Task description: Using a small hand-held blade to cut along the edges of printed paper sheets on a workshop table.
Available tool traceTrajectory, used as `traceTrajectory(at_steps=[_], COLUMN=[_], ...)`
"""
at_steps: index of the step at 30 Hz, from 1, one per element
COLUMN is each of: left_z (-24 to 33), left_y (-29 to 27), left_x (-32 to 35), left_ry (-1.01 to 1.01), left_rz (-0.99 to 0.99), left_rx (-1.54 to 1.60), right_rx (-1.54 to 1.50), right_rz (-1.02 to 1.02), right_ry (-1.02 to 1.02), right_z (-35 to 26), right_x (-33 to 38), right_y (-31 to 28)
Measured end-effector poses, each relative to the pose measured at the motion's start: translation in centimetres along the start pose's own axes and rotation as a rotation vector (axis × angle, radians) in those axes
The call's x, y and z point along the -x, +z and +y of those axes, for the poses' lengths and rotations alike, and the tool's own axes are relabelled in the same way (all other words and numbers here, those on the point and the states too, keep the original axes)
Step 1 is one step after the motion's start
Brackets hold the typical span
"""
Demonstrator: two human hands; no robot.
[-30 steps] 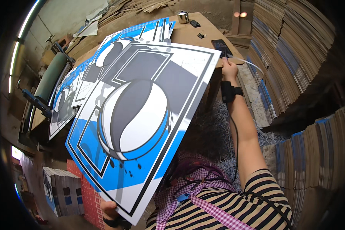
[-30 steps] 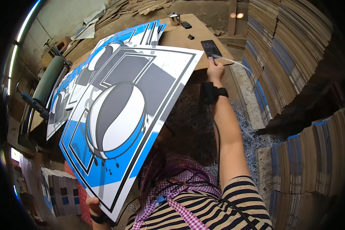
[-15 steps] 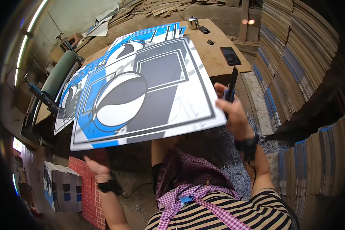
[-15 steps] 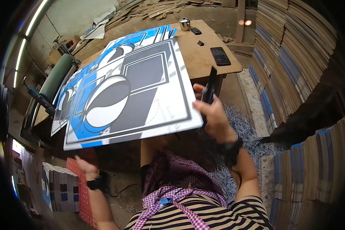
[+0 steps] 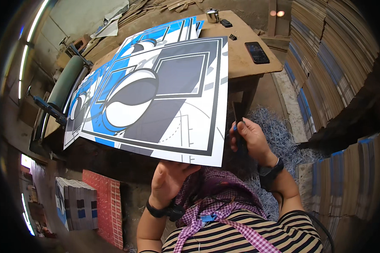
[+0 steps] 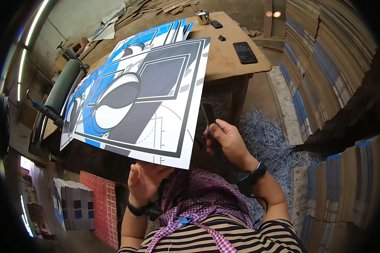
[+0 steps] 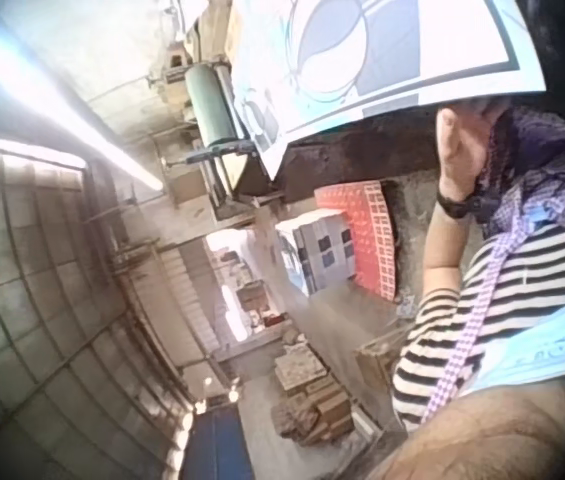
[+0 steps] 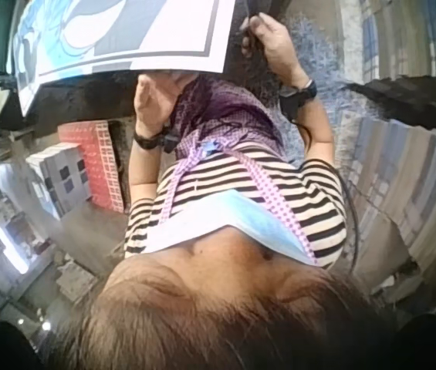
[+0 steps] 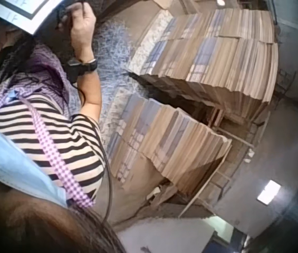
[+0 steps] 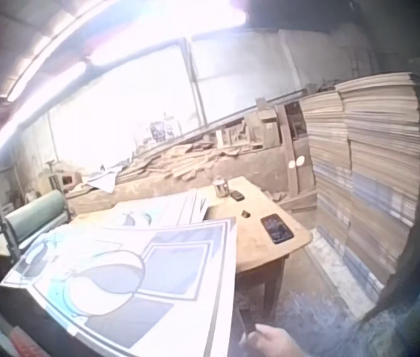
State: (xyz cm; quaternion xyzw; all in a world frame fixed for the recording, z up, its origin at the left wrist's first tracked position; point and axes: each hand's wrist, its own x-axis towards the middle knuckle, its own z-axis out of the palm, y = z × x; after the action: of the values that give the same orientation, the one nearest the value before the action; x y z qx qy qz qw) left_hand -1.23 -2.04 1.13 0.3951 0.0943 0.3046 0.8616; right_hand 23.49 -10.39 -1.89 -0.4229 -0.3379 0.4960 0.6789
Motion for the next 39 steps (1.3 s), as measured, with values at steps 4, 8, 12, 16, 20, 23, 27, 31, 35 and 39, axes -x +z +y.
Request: traceTrajectory(at_steps=[4,8,12,16,20,23,27,31,35,39], left_z=[-0.8,-1.2,-1.5,-1.8,-2.8,-2.1,-1.4,0.1,1.1,1.7], left_y=[1.7,1.6,1.2,2.4,2.9,3.3,2.1,0.9,-0.5,-0.1], left_x=[-0.9,-1.5,-1.4,-1.7,-1.5,-1.6,0.3,3.3,6.7,8.1], left_ry=[0.055,0.083,0.075,0.153,0.060,-0.017,-0.048,-0.059,0.005,0.102], left_rz=[0.076,0.134,0.167,0.076,0.098,0.110,0.200,0.290,0.408,0.530], left_rx=[0.012,-0.187,-0.199,-0.134,-0.226,-0.267,-0.274,-0.245,-0.307,-0.355], right_rx=[0.071,0.058,0.052,-0.007,-0.121,-0.222,-0.235,-0.242,-0.133,-0.093], right_rz=[-0.067,-0.121,-0.154,-0.135,0.136,0.223,0.370,0.423,0.434,0.474], right_ry=[0.042,0.119,0.122,0.152,0.078,-0.031,-0.186,-0.324,-0.318,-0.350], right_z=[0.1,0.0,-0.3,-0.5,-0.1,0.7,0.1,-1.2,-0.8,0.9], right_x=[0.1,0.4,0.5,0.5,0.0,-1.4,-3.7,-5.8,-7.0,-7.5], right_y=[0.5,0.6,0.6,0.6,0.9,0.1,-1.6,-3.0,-3.8,-3.2])
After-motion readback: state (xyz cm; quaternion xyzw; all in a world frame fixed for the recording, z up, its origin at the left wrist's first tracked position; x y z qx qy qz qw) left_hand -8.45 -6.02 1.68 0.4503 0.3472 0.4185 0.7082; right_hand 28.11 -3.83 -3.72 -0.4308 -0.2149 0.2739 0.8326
